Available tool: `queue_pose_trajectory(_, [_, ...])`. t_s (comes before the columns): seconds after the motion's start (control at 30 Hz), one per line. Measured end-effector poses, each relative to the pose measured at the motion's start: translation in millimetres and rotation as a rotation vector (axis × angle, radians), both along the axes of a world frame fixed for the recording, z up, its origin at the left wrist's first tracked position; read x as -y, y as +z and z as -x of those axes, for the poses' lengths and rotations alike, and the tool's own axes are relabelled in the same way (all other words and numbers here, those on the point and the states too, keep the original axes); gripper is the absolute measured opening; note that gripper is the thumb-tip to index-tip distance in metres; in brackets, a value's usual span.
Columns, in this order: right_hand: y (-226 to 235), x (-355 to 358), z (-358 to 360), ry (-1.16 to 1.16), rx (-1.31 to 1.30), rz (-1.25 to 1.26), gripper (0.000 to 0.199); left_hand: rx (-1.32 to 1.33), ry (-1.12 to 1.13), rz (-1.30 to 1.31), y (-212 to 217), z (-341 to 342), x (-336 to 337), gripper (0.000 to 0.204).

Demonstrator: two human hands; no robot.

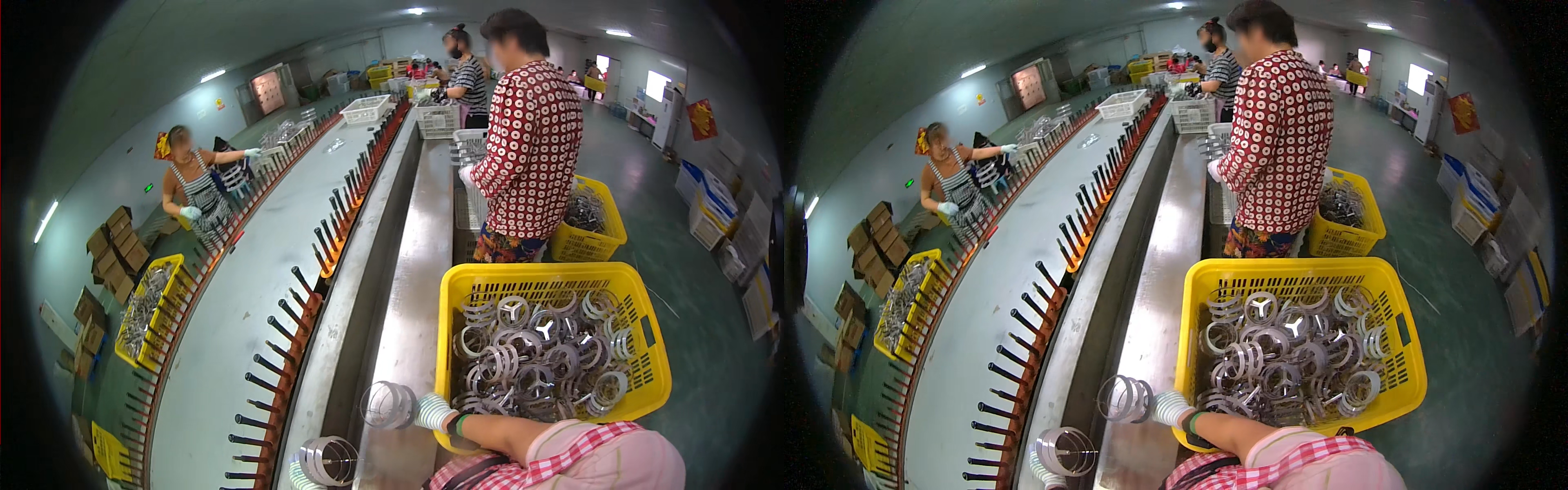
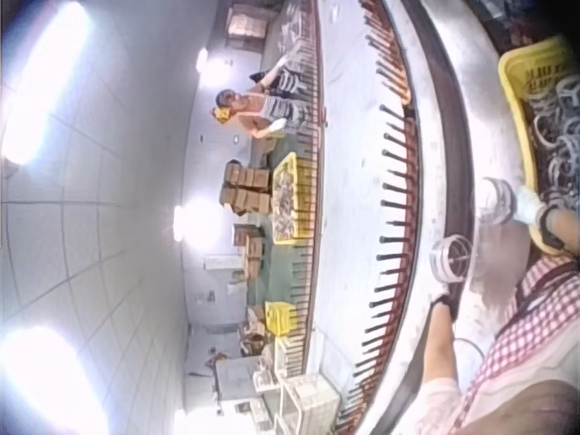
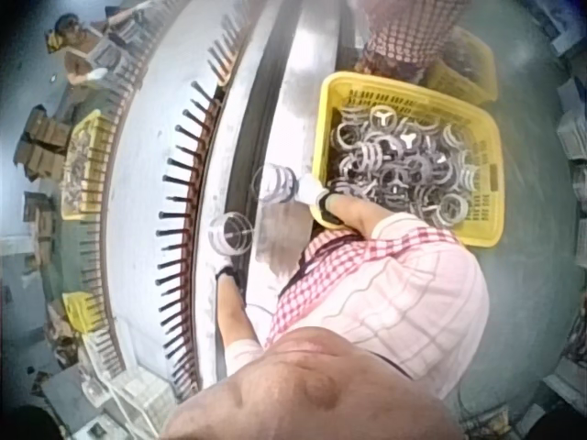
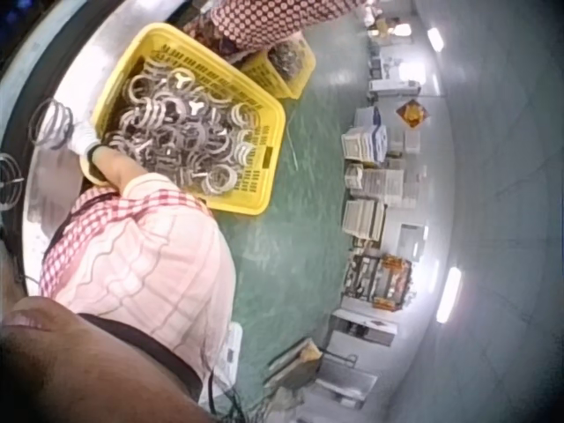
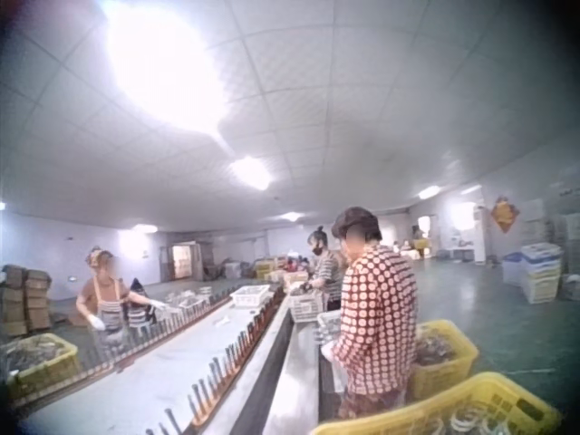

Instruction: Sort metal rings into bins and place them onto a conveyor belt for processing.

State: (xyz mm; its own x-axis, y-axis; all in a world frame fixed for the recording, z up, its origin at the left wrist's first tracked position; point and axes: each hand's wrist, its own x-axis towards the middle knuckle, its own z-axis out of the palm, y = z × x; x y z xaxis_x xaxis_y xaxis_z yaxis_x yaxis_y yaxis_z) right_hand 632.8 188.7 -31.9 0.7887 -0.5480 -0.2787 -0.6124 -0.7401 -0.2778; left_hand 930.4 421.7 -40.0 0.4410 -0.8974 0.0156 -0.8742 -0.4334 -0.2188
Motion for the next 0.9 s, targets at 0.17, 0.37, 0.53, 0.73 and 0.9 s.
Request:
queue_pose_trajectory(0.17, [-1.5, 8.1, 31.1, -0.018, 0.053, 0.036, 0.034, -0.065, 0.146, 0.109, 46.4, 51.1, 4.5, 0.018])
queue_pose_trajectory(0.37, [-0.3, 33.5, 84.1, 0.009, 0.055, 0.051, 0.039, -0.055, 0.091, 0.128, 79.2, 112.5, 40.6, 0.017])
queue_pose_trajectory(0.53, [-7.3, 39.4, 107.9, -0.006, 0.125, 0.104, 0.046, -0.172, 0.21, 0.108, 104.9, 149.3, 43.9, 0.018])
queue_pose_trajectory(0.73, [12.9, 56.7, 128.6, 0.017, 0.026, -0.002, 0.04, -0.455, 0.267, 0.357, 93.1, 165.5, 51.3, 0.024])
queue_pose_trajectory(0.9, [-31.4, 69.6, 132.1, 0.055, 0.29, 0.245, 0.032, -0.417, 0.355, 0.303, 132.0, 174.6, 64.7, 0.029])
